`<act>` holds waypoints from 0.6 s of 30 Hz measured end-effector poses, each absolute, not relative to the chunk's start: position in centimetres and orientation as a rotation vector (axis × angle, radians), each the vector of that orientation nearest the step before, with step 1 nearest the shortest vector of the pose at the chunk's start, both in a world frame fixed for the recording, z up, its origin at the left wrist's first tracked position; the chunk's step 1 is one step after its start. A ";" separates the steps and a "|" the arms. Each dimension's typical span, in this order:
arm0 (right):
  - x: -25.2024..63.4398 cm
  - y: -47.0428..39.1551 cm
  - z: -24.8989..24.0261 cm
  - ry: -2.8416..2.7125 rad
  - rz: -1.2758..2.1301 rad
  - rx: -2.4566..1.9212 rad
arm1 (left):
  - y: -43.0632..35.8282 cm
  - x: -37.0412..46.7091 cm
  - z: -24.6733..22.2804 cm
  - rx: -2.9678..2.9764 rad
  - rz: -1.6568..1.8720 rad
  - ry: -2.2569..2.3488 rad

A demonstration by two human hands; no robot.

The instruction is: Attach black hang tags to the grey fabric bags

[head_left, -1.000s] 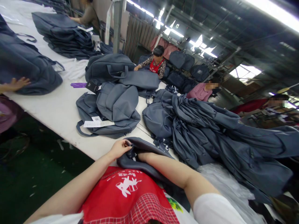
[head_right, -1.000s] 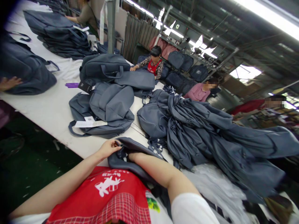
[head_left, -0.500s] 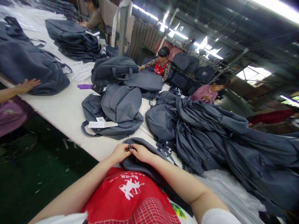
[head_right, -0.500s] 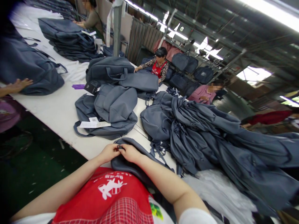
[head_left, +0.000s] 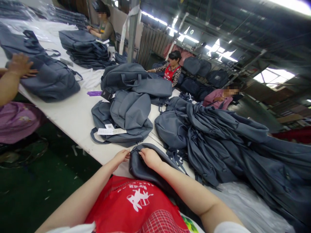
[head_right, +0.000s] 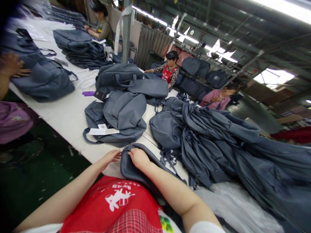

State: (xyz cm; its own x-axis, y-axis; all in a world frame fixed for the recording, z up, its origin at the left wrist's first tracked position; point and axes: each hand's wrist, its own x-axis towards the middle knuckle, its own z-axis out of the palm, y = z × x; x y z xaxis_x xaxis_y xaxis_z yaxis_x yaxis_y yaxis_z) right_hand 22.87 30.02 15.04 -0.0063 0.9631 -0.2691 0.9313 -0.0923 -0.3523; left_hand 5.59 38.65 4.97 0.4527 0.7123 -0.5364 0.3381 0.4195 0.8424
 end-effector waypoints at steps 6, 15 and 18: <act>21.9 30.9 13.8 -2.005 0.688 -2.145 | 38.6 7.7 5.2 1.136 0.439 1.146; 22.5 31.3 12.7 -1.814 0.690 -2.113 | 38.5 8.5 5.0 1.222 0.545 1.097; 22.5 31.6 12.3 -1.773 0.683 -2.078 | 38.2 8.4 5.4 1.425 0.621 1.134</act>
